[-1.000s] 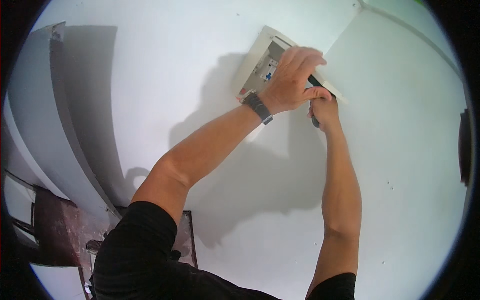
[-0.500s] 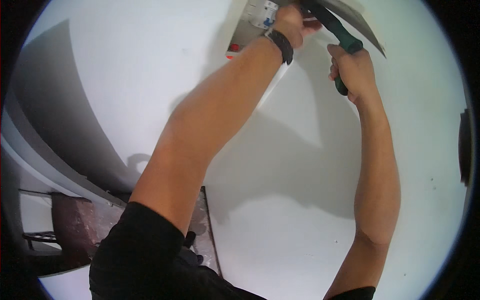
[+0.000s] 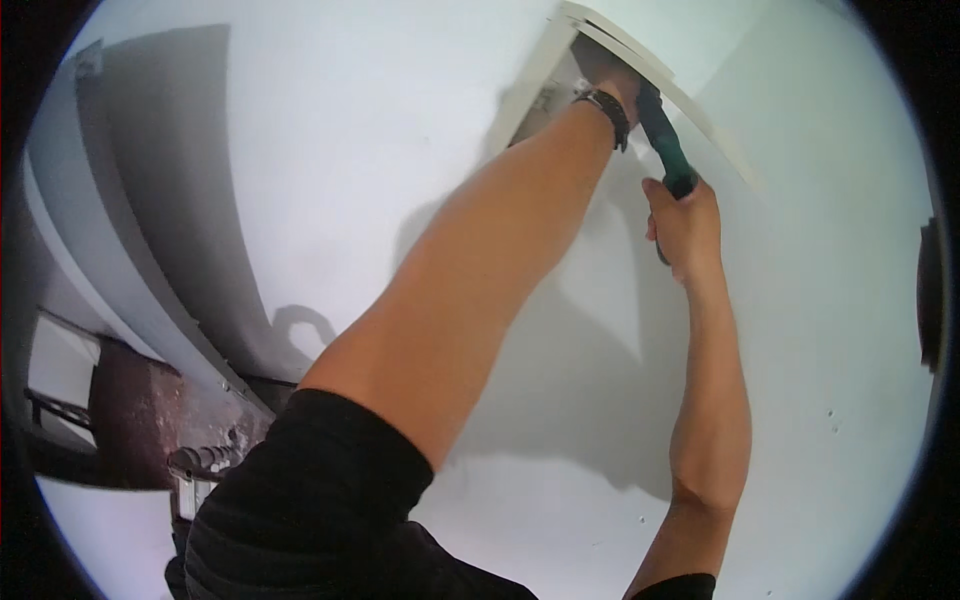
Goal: The person cleans out an electrical box with a tool, then takes a length of orange conduit from another person and feeds a black wire through it.
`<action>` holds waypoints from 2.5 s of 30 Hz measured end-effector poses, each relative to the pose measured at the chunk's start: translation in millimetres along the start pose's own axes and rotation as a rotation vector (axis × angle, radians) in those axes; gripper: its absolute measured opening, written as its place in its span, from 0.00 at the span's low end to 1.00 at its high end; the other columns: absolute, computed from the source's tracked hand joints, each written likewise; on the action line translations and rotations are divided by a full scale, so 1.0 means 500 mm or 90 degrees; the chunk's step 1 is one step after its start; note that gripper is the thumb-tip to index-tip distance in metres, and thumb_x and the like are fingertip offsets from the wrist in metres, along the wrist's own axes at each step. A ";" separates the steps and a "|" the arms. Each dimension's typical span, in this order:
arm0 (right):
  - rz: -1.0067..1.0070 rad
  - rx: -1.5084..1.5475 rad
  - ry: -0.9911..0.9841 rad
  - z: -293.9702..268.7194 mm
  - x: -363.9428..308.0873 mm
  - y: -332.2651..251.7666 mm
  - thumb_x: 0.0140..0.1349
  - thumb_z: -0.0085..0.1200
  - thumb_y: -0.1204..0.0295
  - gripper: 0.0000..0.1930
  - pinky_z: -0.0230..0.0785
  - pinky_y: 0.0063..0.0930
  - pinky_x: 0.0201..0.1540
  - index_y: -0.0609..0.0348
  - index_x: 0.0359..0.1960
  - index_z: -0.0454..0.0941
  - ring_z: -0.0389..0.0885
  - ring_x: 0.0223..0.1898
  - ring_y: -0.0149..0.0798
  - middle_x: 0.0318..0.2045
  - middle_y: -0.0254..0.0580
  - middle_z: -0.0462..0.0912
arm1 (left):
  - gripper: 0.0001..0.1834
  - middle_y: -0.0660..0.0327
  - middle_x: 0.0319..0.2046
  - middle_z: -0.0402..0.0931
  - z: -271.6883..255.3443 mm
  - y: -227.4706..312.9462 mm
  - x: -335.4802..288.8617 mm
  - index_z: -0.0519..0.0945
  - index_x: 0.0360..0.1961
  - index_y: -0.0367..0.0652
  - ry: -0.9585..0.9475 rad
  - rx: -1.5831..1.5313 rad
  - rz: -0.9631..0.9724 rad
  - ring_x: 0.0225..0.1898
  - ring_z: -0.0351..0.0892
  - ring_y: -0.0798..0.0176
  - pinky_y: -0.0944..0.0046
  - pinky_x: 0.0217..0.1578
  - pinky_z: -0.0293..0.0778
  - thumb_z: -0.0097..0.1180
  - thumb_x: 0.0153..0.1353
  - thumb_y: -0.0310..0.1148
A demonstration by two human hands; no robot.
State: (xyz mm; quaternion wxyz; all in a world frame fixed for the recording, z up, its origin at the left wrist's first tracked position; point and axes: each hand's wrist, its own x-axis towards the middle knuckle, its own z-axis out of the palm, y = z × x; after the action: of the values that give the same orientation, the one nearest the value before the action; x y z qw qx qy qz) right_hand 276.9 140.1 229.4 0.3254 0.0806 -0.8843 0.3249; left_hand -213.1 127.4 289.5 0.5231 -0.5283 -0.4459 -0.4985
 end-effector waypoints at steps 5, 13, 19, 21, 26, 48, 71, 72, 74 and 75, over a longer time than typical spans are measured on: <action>0.207 -0.116 0.025 -0.035 -0.006 0.220 0.63 0.58 0.70 0.10 0.66 0.34 0.23 0.66 0.36 0.75 0.73 0.17 0.34 0.18 0.39 0.74 | 0.20 0.54 0.54 0.82 0.236 0.413 -0.145 0.81 0.56 0.47 -0.322 0.240 -0.436 0.56 0.81 0.54 0.56 0.55 0.77 0.61 0.63 0.37; 0.020 -0.155 0.026 -0.038 0.029 0.169 0.63 0.58 0.68 0.12 0.71 0.40 0.33 0.67 0.36 0.74 0.77 0.24 0.45 0.22 0.50 0.78 | 0.19 0.55 0.57 0.80 0.118 0.436 -0.002 0.82 0.56 0.51 -0.348 0.387 -0.416 0.58 0.79 0.56 0.58 0.58 0.75 0.57 0.64 0.37; 0.057 -0.154 0.020 -0.042 0.030 0.196 0.63 0.59 0.66 0.13 0.71 0.39 0.33 0.66 0.34 0.73 0.79 0.24 0.44 0.22 0.50 0.77 | 0.21 0.57 0.61 0.78 0.174 0.386 -0.061 0.79 0.60 0.53 -0.401 0.350 -0.394 0.62 0.76 0.57 0.59 0.62 0.71 0.55 0.66 0.38; 0.102 -0.103 0.019 -0.038 0.027 0.180 0.64 0.60 0.64 0.14 0.70 0.35 0.28 0.66 0.34 0.74 0.77 0.20 0.38 0.21 0.45 0.78 | 0.22 0.58 0.62 0.77 0.171 0.366 -0.068 0.79 0.61 0.54 -0.412 0.341 -0.370 0.64 0.75 0.57 0.60 0.63 0.70 0.54 0.66 0.39; 0.158 0.028 0.074 -0.013 -0.001 0.190 0.68 0.58 0.60 0.16 0.69 0.28 0.22 0.64 0.36 0.76 0.73 0.18 0.30 0.18 0.34 0.73 | 0.22 0.57 0.61 0.78 0.153 0.371 -0.096 0.79 0.61 0.53 -0.432 0.291 -0.380 0.63 0.75 0.57 0.60 0.63 0.71 0.56 0.64 0.38; 0.114 0.100 0.129 0.047 -0.031 0.161 0.69 0.58 0.64 0.14 0.68 0.25 0.25 0.60 0.31 0.72 0.72 0.19 0.27 0.18 0.31 0.71 | 0.16 0.52 0.38 0.76 0.023 0.494 -0.085 0.72 0.48 0.38 0.292 -0.981 -0.727 0.40 0.82 0.47 0.44 0.44 0.82 0.37 0.76 0.38; 1.111 0.038 0.652 0.203 -1.322 -0.131 0.65 0.62 0.61 0.15 0.69 0.32 0.25 0.61 0.39 0.76 0.76 0.21 0.33 0.25 0.37 0.78 | 0.11 0.54 0.22 0.71 0.145 1.941 -1.133 0.72 0.31 0.39 -1.158 -0.739 -1.436 0.21 0.73 0.53 0.50 0.24 0.68 0.57 0.66 0.34; 1.138 0.019 0.697 0.198 -1.347 -0.162 0.65 0.61 0.62 0.14 0.69 0.33 0.26 0.60 0.39 0.76 0.76 0.21 0.33 0.25 0.37 0.78 | 0.12 0.55 0.22 0.72 0.131 2.001 -1.144 0.73 0.29 0.38 -1.267 -0.695 -1.405 0.21 0.73 0.53 0.50 0.24 0.68 0.56 0.65 0.36; 1.109 -0.205 0.718 0.230 -1.391 -0.213 0.66 0.59 0.66 0.11 0.68 0.33 0.25 0.61 0.39 0.76 0.76 0.20 0.34 0.24 0.39 0.78 | 0.13 0.57 0.18 0.72 0.101 2.119 -1.164 0.72 0.24 0.41 -1.537 -0.718 -1.262 0.20 0.73 0.54 0.51 0.24 0.71 0.53 0.65 0.36; 1.114 -0.204 0.716 0.243 -1.397 -0.240 0.66 0.59 0.66 0.11 0.68 0.33 0.25 0.61 0.39 0.76 0.76 0.20 0.34 0.24 0.39 0.78 | 0.09 0.57 0.18 0.71 0.085 2.156 -1.188 0.73 0.27 0.40 -1.691 -0.777 -1.149 0.20 0.73 0.53 0.49 0.24 0.68 0.52 0.63 0.32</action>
State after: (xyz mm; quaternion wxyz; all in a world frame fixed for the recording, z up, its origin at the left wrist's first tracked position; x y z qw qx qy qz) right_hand 797.4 -77.1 -216.8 0.3479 -0.7923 -0.3885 0.3166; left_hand 797.0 140.6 -415.4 0.8625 0.2560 0.4339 -0.0486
